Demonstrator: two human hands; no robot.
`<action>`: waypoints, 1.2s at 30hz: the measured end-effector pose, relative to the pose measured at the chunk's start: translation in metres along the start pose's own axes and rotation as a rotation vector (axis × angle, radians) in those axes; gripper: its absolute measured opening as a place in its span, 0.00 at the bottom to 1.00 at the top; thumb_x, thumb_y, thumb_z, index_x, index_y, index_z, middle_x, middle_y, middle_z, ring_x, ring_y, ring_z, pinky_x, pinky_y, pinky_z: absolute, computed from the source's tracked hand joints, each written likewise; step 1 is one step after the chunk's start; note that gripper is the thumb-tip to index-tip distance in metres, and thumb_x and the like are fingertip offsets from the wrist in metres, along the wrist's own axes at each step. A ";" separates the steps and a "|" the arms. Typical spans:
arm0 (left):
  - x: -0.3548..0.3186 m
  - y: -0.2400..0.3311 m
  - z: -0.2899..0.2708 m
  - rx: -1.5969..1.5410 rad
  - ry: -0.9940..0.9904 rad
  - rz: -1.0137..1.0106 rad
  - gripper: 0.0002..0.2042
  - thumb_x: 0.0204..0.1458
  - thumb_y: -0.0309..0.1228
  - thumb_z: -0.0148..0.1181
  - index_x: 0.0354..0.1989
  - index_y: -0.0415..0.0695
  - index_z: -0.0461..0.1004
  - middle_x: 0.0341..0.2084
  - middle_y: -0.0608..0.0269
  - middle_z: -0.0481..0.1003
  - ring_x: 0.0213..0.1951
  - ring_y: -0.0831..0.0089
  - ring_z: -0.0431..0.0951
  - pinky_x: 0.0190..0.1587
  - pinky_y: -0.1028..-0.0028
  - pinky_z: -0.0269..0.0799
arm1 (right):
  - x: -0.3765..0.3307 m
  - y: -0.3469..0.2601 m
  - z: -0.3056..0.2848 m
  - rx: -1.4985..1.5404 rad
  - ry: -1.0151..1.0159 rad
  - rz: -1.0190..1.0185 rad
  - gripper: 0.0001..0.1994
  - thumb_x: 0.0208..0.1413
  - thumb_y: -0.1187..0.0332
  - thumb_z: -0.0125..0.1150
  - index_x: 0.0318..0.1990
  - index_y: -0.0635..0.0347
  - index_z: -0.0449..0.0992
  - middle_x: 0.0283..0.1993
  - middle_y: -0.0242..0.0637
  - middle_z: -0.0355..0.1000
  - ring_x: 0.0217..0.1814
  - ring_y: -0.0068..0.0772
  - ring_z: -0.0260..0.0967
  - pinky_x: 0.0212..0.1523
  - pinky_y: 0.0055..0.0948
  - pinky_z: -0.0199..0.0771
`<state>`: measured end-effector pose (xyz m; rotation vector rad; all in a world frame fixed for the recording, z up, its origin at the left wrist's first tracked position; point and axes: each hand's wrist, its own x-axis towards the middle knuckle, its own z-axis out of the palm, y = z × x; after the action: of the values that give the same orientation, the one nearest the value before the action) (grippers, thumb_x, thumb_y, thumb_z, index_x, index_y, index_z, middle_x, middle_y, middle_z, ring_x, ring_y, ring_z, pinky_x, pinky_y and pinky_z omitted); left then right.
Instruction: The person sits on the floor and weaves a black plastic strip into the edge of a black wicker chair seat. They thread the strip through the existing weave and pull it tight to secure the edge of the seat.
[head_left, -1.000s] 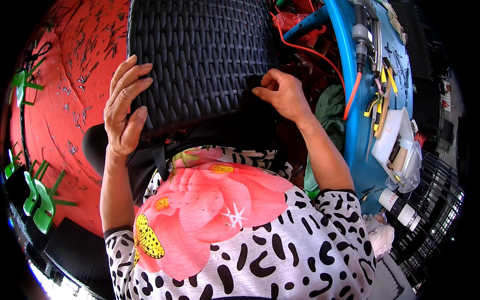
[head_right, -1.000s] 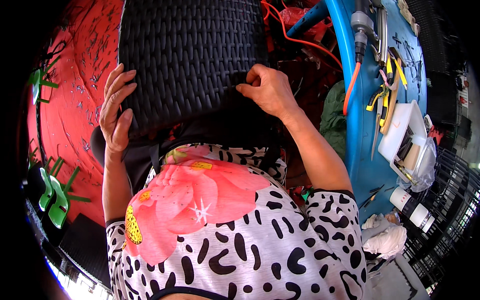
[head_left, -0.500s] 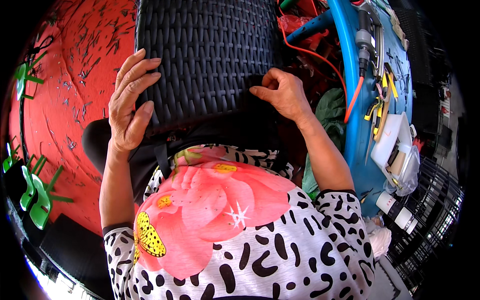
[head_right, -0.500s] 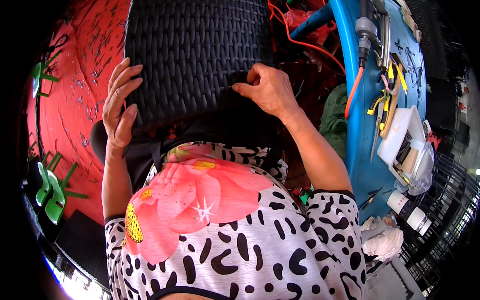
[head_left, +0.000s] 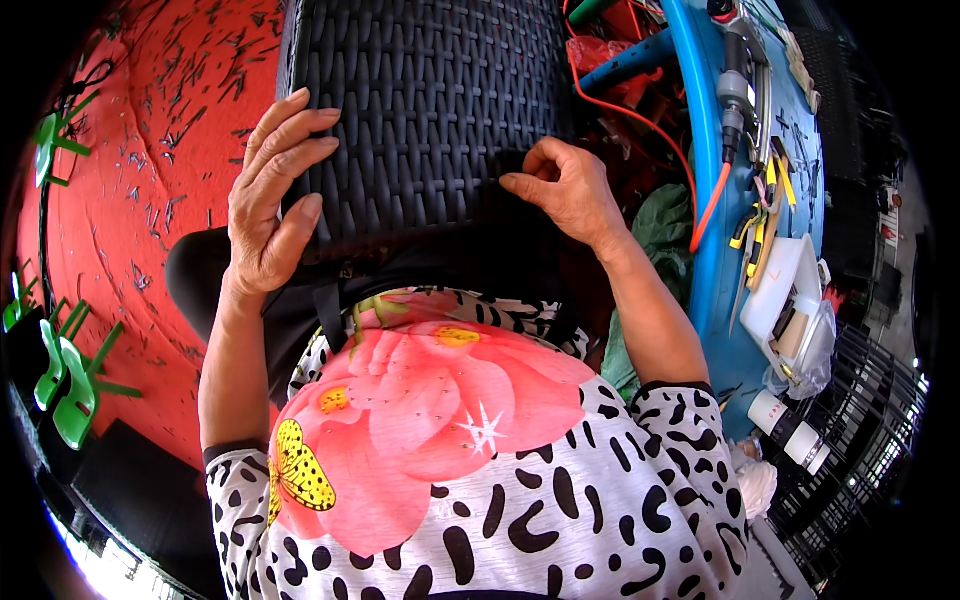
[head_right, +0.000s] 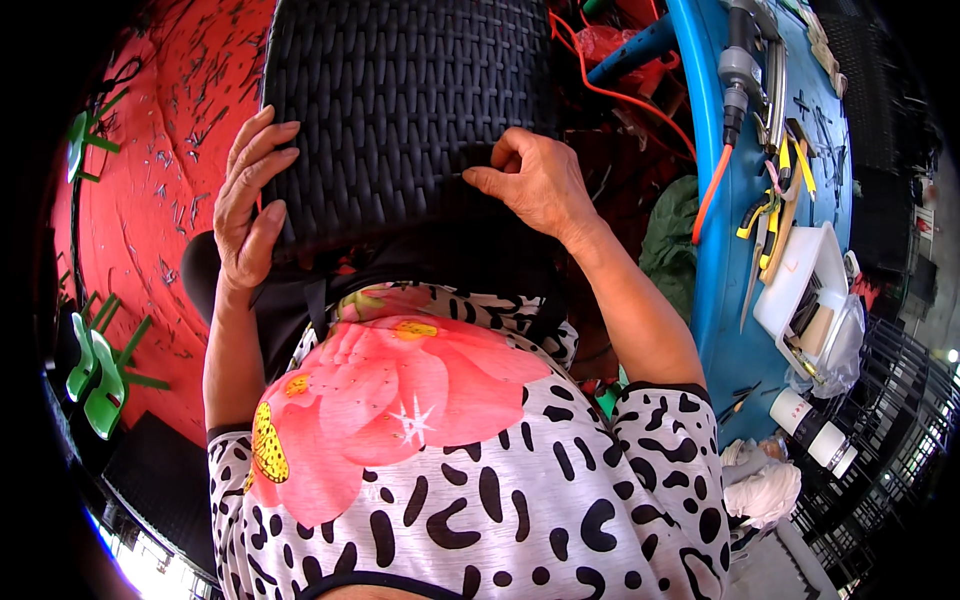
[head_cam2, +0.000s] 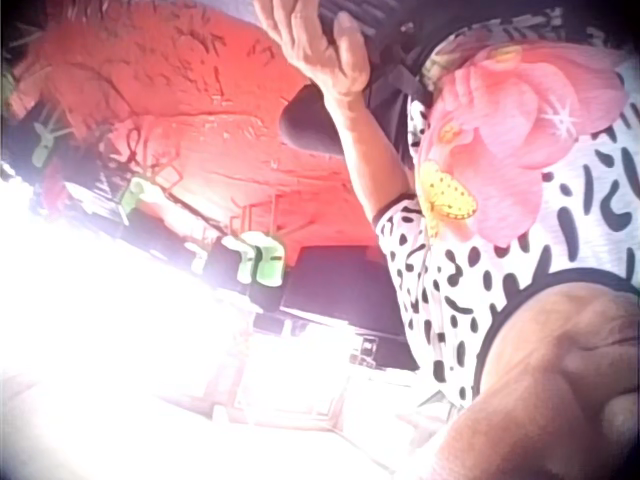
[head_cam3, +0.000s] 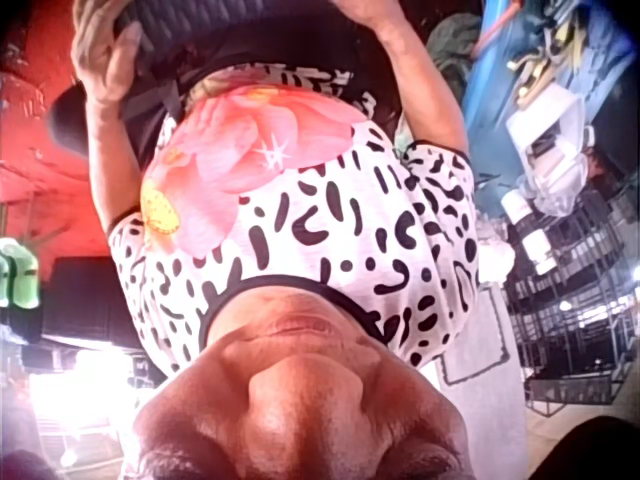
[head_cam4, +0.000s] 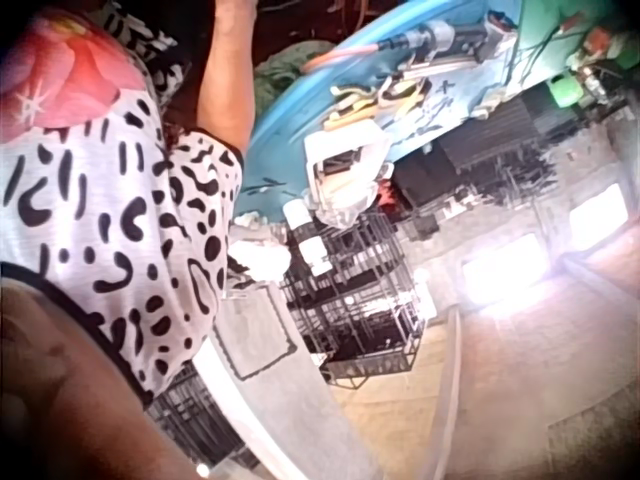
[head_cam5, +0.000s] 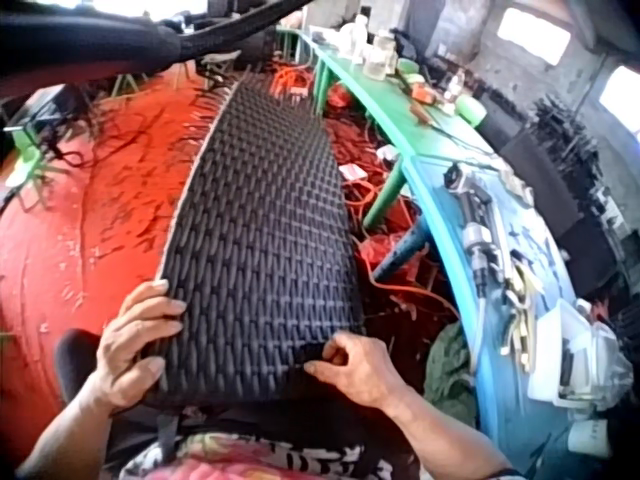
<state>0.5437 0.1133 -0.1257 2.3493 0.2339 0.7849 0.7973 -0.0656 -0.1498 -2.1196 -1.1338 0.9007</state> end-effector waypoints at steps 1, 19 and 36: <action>0.000 0.000 0.000 -0.001 -0.003 0.001 0.18 0.42 0.28 0.48 0.43 0.33 0.72 0.50 0.49 0.70 0.61 0.51 0.59 0.62 0.58 0.51 | 0.000 -0.001 0.001 -0.021 0.016 -0.013 0.16 0.41 0.61 0.70 0.24 0.64 0.72 0.19 0.35 0.68 0.23 0.25 0.65 0.27 0.25 0.66; -0.002 -0.004 0.001 -0.016 -0.017 0.012 0.20 0.43 0.31 0.47 0.45 0.33 0.71 0.52 0.48 0.68 0.63 0.50 0.57 0.63 0.56 0.48 | -0.001 -0.011 0.009 0.078 -0.005 -0.135 0.12 0.44 0.65 0.68 0.26 0.64 0.72 0.19 0.33 0.69 0.23 0.21 0.64 0.26 0.23 0.66; 0.000 -0.002 0.001 -0.026 0.021 0.019 0.19 0.38 0.26 0.49 0.42 0.34 0.72 0.49 0.51 0.71 0.61 0.52 0.59 0.63 0.59 0.52 | 0.002 -0.020 0.013 0.072 -0.041 -0.139 0.12 0.45 0.66 0.68 0.26 0.65 0.72 0.19 0.30 0.67 0.22 0.16 0.61 0.24 0.21 0.64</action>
<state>0.5441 0.1142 -0.1279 2.3232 0.2098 0.8171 0.7785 -0.0519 -0.1442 -1.9472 -1.2343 0.9095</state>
